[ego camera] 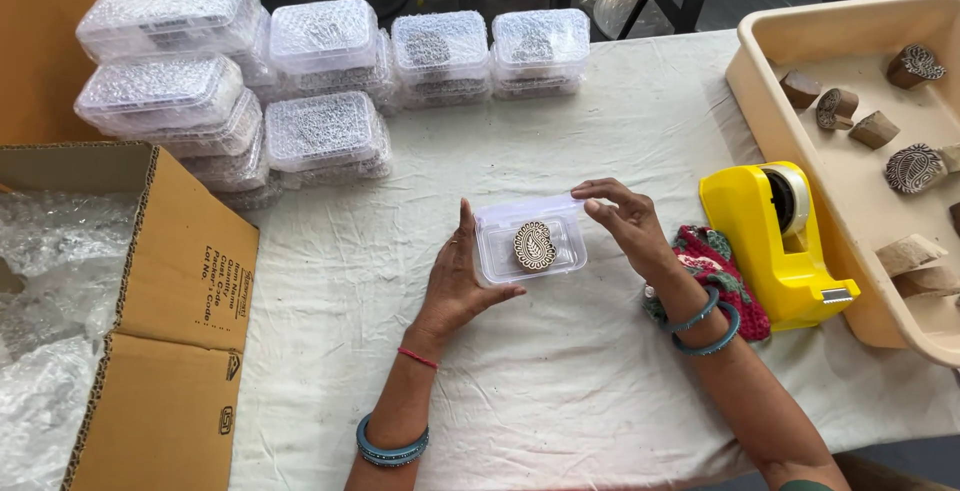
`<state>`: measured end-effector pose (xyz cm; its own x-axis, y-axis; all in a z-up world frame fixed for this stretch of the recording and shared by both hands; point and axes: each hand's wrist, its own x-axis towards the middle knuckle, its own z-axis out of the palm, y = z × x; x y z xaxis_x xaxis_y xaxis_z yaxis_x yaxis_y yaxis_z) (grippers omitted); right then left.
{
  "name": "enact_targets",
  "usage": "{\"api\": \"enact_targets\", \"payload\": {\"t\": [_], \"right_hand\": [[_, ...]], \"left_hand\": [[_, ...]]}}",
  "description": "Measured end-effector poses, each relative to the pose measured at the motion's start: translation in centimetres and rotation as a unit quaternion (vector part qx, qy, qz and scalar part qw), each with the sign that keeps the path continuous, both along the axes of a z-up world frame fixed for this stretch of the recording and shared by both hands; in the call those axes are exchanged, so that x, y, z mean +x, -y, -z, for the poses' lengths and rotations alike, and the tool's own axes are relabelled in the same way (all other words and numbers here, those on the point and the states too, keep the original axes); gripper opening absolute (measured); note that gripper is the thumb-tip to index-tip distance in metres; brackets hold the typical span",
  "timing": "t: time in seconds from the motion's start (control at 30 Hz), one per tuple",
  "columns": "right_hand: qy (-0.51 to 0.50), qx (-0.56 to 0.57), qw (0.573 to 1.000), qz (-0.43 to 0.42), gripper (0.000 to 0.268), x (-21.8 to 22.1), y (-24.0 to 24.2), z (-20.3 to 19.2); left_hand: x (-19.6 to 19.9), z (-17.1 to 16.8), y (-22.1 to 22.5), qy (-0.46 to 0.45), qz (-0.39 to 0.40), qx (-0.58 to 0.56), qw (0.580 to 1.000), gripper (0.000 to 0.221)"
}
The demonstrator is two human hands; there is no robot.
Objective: The person wipes a decorative metal object with a cloth, places it inside a clear plastic container, and then wraps the container in bubble wrap. The person handles the items on a table covered with a white cloth.
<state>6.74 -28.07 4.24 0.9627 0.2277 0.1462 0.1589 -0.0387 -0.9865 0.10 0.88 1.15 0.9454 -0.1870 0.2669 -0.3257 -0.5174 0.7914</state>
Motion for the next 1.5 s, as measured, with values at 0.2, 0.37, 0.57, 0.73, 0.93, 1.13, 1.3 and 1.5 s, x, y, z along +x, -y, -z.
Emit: {"api": "enact_targets", "payload": {"t": [0.2,0.37,0.57,0.73,0.93,1.13,1.3,1.5], "right_hand": [[0.014,-0.007,0.997,-0.076,0.026,-1.0,0.9,0.2],[0.002,-0.096,0.989,-0.115,0.036,-1.4,0.2,-1.0],[0.025,-0.216,0.966,-0.139,0.05,-1.5,-0.2,-1.0],[0.033,-0.222,0.964,-0.14,0.054,-1.2,0.0,-0.3],[0.013,-0.178,0.971,-0.156,0.068,-1.3,-0.3,-0.5],[0.023,-0.249,0.956,-0.156,0.08,-1.5,-0.4,-1.8],[0.031,-0.282,0.947,-0.152,0.082,-1.4,-0.3,-1.5],[0.079,-0.291,0.94,-0.161,0.086,-1.4,-0.1,-1.1]], "left_hand": [[0.1,-0.2,-1.3,-0.004,0.048,-0.033,0.998,0.128],[0.2,-0.8,-1.5,-0.062,0.041,-0.094,0.993,0.08],[0.0,-0.8,-1.4,-0.097,0.03,-0.097,0.99,0.069],[0.0,-1.1,-1.2,-0.036,0.038,0.016,0.998,0.094],[-0.1,-1.0,-1.2,-0.031,0.04,0.028,0.998,0.101],[-0.1,-0.9,-0.9,-0.016,0.027,0.064,0.997,0.102],[-0.2,-1.3,-0.8,-0.012,0.02,0.059,0.998,0.099],[-0.2,-1.4,-0.7,-0.02,0.017,0.065,0.998,0.099]]}}
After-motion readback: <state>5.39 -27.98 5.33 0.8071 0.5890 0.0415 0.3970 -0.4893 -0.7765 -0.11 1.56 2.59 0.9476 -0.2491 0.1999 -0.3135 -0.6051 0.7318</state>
